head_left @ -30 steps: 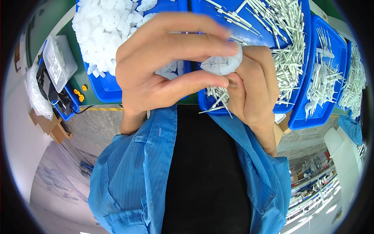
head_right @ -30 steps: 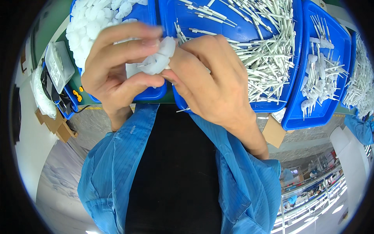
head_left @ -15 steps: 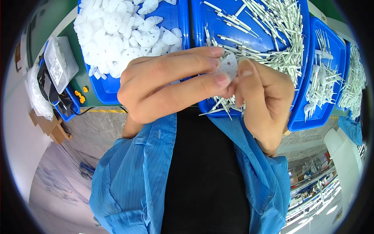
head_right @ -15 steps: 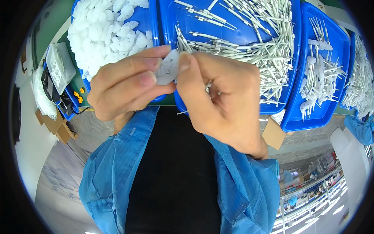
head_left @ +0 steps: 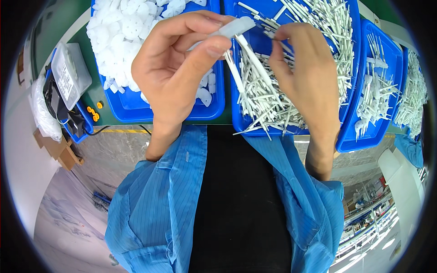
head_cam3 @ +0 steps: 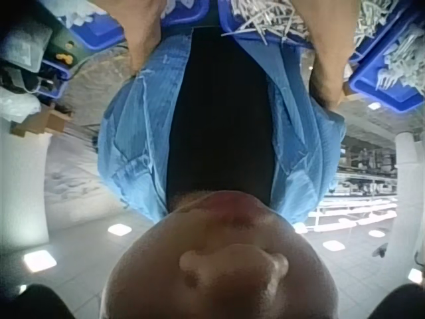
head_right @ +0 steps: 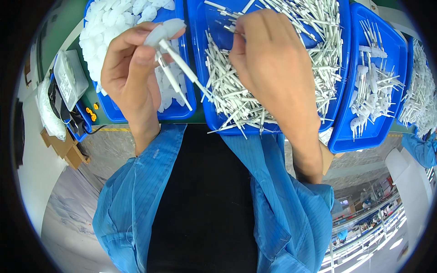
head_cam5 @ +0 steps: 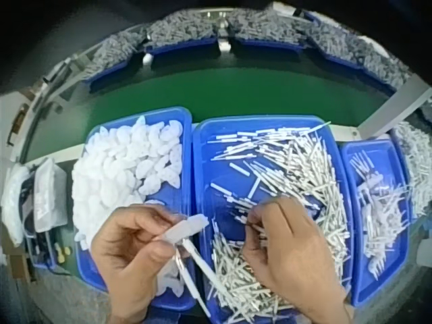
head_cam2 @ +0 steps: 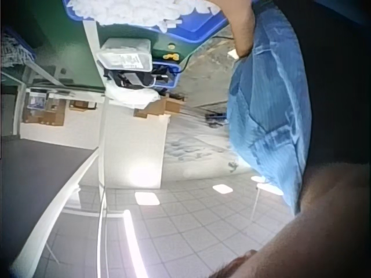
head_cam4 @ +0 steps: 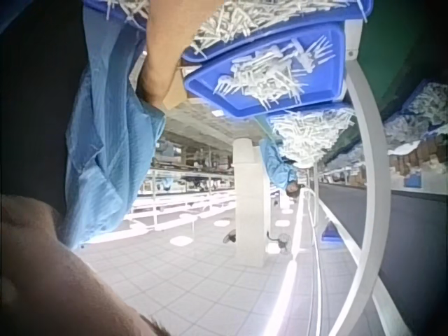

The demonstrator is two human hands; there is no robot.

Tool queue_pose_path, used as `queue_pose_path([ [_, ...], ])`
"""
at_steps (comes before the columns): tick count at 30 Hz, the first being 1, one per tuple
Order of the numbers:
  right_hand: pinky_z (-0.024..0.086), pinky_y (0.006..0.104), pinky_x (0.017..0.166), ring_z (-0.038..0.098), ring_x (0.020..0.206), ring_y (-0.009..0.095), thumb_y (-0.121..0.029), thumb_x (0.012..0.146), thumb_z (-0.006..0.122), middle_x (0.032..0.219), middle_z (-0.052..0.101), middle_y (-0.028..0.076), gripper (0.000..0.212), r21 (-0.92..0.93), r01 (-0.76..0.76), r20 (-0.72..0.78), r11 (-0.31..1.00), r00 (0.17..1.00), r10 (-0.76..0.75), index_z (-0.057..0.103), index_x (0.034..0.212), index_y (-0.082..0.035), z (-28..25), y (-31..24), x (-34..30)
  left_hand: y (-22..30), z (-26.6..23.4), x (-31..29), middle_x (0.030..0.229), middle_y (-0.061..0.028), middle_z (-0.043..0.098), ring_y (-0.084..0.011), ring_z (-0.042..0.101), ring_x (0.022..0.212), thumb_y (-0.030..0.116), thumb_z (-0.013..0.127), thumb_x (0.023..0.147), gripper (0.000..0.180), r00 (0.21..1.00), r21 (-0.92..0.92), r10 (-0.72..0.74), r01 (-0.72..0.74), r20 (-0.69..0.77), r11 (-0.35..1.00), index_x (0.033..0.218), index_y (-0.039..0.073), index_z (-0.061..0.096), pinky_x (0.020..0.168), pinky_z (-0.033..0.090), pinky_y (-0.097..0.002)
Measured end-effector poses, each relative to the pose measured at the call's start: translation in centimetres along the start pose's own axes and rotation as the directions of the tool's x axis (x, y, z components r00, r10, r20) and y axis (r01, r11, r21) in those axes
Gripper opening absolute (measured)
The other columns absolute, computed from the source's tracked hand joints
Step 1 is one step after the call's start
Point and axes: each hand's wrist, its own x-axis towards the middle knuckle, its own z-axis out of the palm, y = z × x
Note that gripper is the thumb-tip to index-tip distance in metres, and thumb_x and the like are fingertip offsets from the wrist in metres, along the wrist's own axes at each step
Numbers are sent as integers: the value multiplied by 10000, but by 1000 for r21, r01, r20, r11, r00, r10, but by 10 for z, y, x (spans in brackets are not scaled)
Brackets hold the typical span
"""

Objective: The person repeatedly picks up a white plastic cap and a white plastic rod from blue trays. They insert the rod into the cap by hand and place the assembled unit into a third tray. The process is continuous and repetitive throughout the clip.

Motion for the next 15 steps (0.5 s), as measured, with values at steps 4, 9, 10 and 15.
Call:
queue_pose_path([
  [4,349,201,557,488,642,24,-77,950,540,754,566,38,266,428,-464,243,776,886,395,455,1188,7,-34,-45,-10,-12,-4,-3,1056,-155,670,-235,669,945,94,638,919,245,994,-124,-110,106,-24,987,1124,-30,586,821,549,-318],
  [9,363,214,559,458,635,29,-128,998,482,725,569,7,222,527,-452,359,720,886,294,518,1180,-5,-37,-61,-13,-4,1,-4,1047,-162,684,-199,669,941,90,656,905,304,996,-129,-88,89,12,988,1172,-37,584,848,546,-318],
  [10,372,209,566,464,630,31,-123,999,484,724,573,12,188,530,-436,313,728,898,310,541,1142,-14,-31,-61,-14,-3,3,-3,1047,-162,682,-198,668,939,92,659,904,296,996,-139,-59,68,66,988,1163,-32,589,849,546,-318],
  [15,398,195,563,490,601,41,-97,995,502,725,600,38,111,527,-438,217,728,898,383,581,1048,-39,-18,-65,-19,-3,2,-4,1057,-166,659,-212,667,937,105,663,903,239,996,-177,-67,76,57,981,1102,-12,604,847,550,-329],
])
